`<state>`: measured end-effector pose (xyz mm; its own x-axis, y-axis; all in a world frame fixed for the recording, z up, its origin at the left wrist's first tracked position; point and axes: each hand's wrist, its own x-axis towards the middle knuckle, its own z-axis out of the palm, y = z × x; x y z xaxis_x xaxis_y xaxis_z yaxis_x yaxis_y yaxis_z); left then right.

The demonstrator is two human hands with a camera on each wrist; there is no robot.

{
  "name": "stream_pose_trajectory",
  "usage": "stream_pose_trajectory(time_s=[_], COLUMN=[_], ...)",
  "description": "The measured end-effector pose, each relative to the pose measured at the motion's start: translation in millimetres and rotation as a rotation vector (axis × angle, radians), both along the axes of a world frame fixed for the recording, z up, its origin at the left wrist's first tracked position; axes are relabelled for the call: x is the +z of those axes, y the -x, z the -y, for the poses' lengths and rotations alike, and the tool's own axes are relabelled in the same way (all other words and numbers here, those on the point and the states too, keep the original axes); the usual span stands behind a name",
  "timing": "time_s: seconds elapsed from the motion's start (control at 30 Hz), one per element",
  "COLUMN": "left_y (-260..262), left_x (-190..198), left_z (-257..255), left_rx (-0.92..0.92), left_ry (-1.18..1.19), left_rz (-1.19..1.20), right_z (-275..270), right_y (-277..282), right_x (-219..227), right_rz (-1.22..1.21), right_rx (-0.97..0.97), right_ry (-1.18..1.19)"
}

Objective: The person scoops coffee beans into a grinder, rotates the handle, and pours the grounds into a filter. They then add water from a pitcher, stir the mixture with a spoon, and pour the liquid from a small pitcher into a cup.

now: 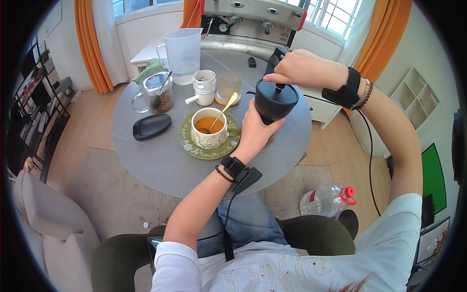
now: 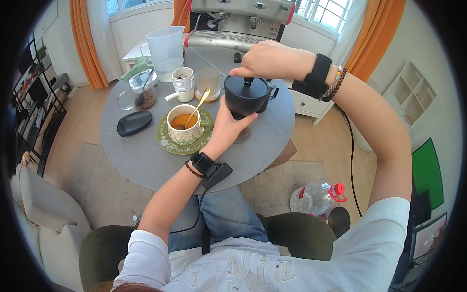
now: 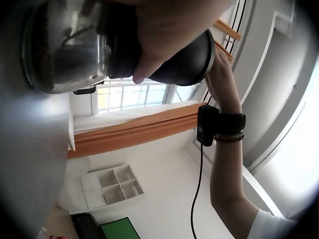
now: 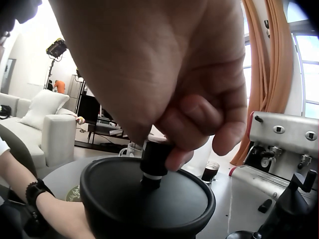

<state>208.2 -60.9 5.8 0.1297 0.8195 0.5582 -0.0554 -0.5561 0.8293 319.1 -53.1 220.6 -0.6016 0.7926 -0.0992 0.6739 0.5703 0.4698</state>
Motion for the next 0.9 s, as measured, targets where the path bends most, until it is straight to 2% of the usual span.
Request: stream_pose_trajectory(time_s=[0.1, 0.3, 0.4, 0.5, 0.7, 0.8, 0.9], left_y=[-0.6, -0.4, -0.7, 1.2, 6.6, 6.4, 5.4], left_x=[-0.5, -1.6, -1.6, 1.3, 4.8, 3.5, 2.9], left_z=[-0.2, -0.1, -0.1, -1.9, -4.8, -6.4, -6.9], left_rx=[0.000, 0.011, 0.009, -0.041, -0.097, -0.122, -0.124], left_ry=[0.005, -0.009, 0.009, 0.047, 0.102, 0.095, 0.069], left_rz=[0.002, -0.036, -0.086, -0.052, -0.005, -0.008, 0.008], right_z=[1.4, 3.3, 4.5, 7.6, 0.7, 4.7, 11.4], right_y=[-2.0, -17.5, -17.2, -10.8, -20.9, -29.2, -26.7], right_x=[2.9, 13.2, 19.1, 21.0, 2.7, 2.0, -4.1], right_rz=[-0.157, -0.231, -0.232, -0.132, -0.091, -0.100, -0.312], right_rx=[-0.084, 0.194, 0.090, 0.120, 0.562, 0.623, 0.346], right_ry=[0.136, 0.303, 0.407, 0.348, 0.095, 0.047, 0.089])
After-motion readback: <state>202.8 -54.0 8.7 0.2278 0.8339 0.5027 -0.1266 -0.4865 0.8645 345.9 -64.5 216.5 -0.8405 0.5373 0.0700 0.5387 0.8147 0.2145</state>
